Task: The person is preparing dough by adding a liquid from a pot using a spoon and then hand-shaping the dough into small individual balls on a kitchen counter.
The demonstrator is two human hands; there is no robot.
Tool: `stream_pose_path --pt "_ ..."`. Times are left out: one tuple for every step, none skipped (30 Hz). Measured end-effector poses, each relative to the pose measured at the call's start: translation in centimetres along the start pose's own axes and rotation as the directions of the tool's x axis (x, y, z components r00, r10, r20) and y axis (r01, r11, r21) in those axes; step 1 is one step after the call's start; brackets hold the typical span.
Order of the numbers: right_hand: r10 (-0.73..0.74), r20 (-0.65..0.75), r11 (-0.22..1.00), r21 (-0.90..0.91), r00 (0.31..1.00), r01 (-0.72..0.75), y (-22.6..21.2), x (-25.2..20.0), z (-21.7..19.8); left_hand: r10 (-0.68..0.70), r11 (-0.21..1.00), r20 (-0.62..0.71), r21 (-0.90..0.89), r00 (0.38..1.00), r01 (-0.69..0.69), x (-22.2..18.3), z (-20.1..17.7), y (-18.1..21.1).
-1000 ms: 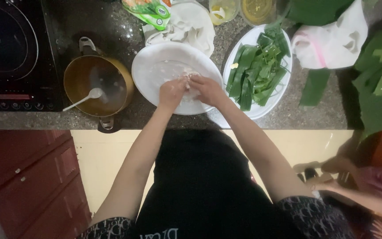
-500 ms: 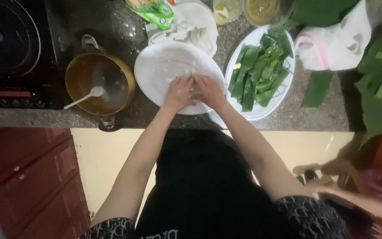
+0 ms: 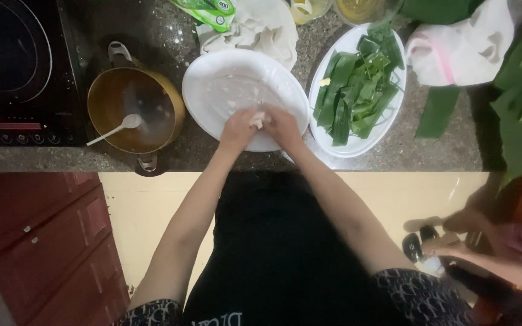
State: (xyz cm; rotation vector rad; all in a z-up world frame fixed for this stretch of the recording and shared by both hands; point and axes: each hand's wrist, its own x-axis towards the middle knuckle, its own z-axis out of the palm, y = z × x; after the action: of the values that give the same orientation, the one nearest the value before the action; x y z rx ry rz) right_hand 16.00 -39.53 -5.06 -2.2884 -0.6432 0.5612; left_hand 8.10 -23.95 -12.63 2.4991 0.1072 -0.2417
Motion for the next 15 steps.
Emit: stream_pose_path --pt "0.002 -0.001 1.0 0.0 1.0 -0.002 0.2 0.2 0.5 0.001 1.0 0.001 0.0 1.0 -0.001 0.0 -2.1 1.3" --pt "0.039 -0.022 0.996 0.084 0.999 -0.037 0.4 0.4 1.0 -0.028 0.997 -0.032 -0.071 0.999 0.025 0.0 -4.2 2.6" --pt "0.078 -0.04 0.983 0.167 0.996 -0.071 0.6 0.5 1.4 -0.059 0.989 -0.064 -0.142 0.996 0.049 0.0 -6.4 3.9" --pt "0.076 -0.042 0.984 0.167 0.996 -0.068 -0.6 0.4 0.3 -0.058 0.989 -0.066 -0.141 0.996 0.048 -0.2 -6.5 4.3" --pt "0.057 -0.007 0.984 0.172 0.998 -0.055 -1.7 0.4 -0.8 -0.078 0.986 -0.069 -0.153 0.995 0.067 -0.3 -6.7 4.7" --pt "0.039 0.026 0.983 0.176 0.999 -0.043 -2.9 0.3 -1.9 -0.097 0.983 -0.07 -0.165 0.993 0.084 -0.5 -6.8 5.0" --pt "0.038 0.023 0.984 0.176 0.999 -0.041 -2.8 0.2 -2.1 -0.095 0.983 -0.072 -0.164 0.993 0.082 -0.6 -6.8 4.8" --pt "0.03 0.13 0.99 0.133 0.991 -0.047 -2.6 -0.1 -2.2 -0.095 0.984 -0.095 -0.158 0.991 0.079 -0.8 -6.7 4.6" --pt "0.026 0.235 0.995 0.09 0.972 -0.048 -2.3 -0.3 -2.4 -0.095 0.985 -0.118 -0.152 0.989 0.076 -1.0 -6.5 4.5" --pt "0.025 0.237 0.995 0.088 0.971 -0.047 -2.8 -0.7 -2.9 -0.096 0.985 -0.119 -0.153 0.988 0.078 -1.0 -6.4 4.8" --pt "0.037 0.297 0.998 0.03 0.954 -0.049 -3.4 -1.0 -3.4 -0.064 0.989 -0.16 -0.141 0.985 0.041 -1.0 -6.3 5.0" --pt "0.052 0.356 0.999 -0.028 0.933 -0.045 -3.9 -1.4 -3.9 -0.032 0.992 -0.201 -0.128 0.979 0.006 -1.0 -6.2 5.2" --pt "0.051 0.358 0.999 -0.029 0.932 -0.043 -3.5 -1.5 -3.4 -0.034 0.992 -0.203 -0.129 0.979 0.008 -1.0 -5.7 5.6" --pt "0.037 0.356 0.991 -0.131 0.934 0.011 -3.0 -1.6 -2.9 0.13 0.99 -0.298 0.085 0.946 -0.109 -0.9 -5.1 6.0" --pt "0.022 0.356 0.971 -0.231 0.934 0.065 -2.5 -1.8 -2.5 0.304 0.932 -0.352 0.304 0.885 -0.199 -0.8 -4.6 6.4"
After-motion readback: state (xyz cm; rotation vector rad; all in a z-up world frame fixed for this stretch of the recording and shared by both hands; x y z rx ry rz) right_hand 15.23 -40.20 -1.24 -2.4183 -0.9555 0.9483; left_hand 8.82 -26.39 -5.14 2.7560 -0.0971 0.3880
